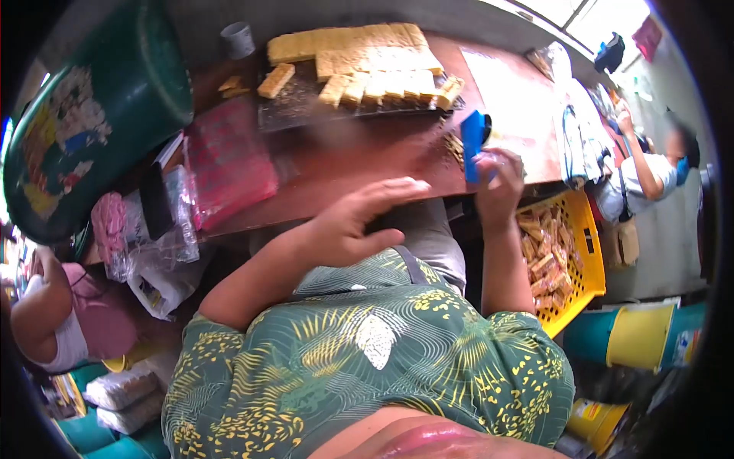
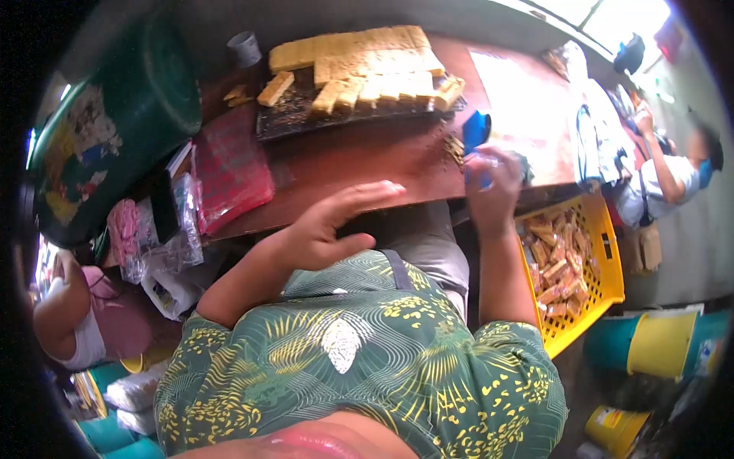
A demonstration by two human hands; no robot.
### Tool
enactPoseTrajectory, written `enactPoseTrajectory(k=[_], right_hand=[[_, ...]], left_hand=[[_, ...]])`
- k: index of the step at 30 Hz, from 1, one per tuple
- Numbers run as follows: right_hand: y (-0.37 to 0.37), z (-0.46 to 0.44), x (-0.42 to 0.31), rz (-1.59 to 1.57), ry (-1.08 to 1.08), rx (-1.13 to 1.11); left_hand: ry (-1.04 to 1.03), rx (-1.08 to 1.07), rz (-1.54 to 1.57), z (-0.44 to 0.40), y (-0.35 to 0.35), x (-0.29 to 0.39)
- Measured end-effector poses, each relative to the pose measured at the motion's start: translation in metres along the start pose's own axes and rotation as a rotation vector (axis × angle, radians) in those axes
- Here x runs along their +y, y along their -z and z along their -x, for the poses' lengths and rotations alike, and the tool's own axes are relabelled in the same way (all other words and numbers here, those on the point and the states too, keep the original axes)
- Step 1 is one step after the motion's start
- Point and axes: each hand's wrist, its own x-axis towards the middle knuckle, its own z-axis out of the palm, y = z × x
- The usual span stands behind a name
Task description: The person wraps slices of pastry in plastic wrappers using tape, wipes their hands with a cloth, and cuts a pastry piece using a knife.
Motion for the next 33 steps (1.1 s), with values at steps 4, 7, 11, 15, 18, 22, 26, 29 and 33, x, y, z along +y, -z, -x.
enactPoseTrajectory(k=[4, 7, 11, 15, 18, 22, 26, 29, 33], right_hand=[[0.016, 0.038, 0.164, 0.284, -0.417, -0.031], [0.001, 0.065, 0.209, 0.443, -0.399, -0.131], [0.004, 0.066, 0.205, 0.375, -0.710, -0.154], [0.034, 0.019, 0.088, -0.220, -0.736, 0.205], [0.021, -0.004, -0.054, -0.233, -0.083, -0.111], [-0.015, -0.012, -0.124, -0.496, 0.210, -0.321], [-0.037, -0.021, -0.097, -0.369, 0.121, -0.261], [-0.040, -0.016, -0.113, -0.398, 0.249, -0.249], [-0.046, -0.016, -0.129, -0.442, 0.290, -0.243]], left_hand=[[0.300, 0.232, 0.855, 0.013, -0.019, -0.016], [0.342, 0.202, 1.028, 0.002, -0.027, -0.011], [0.377, 0.220, 1.101, 0.003, -0.031, -0.006], [0.447, 0.213, 0.868, 0.007, -0.033, -0.007], [0.415, 0.137, 0.680, 0.018, -0.045, -0.025], [0.226, -0.073, 0.510, 0.010, -0.052, -0.031], [0.178, 0.037, 0.372, 0.013, -0.045, -0.011], [0.191, 0.003, 0.500, 0.024, -0.043, -0.014], [0.195, 0.033, 0.344, 0.034, -0.042, -0.028]])
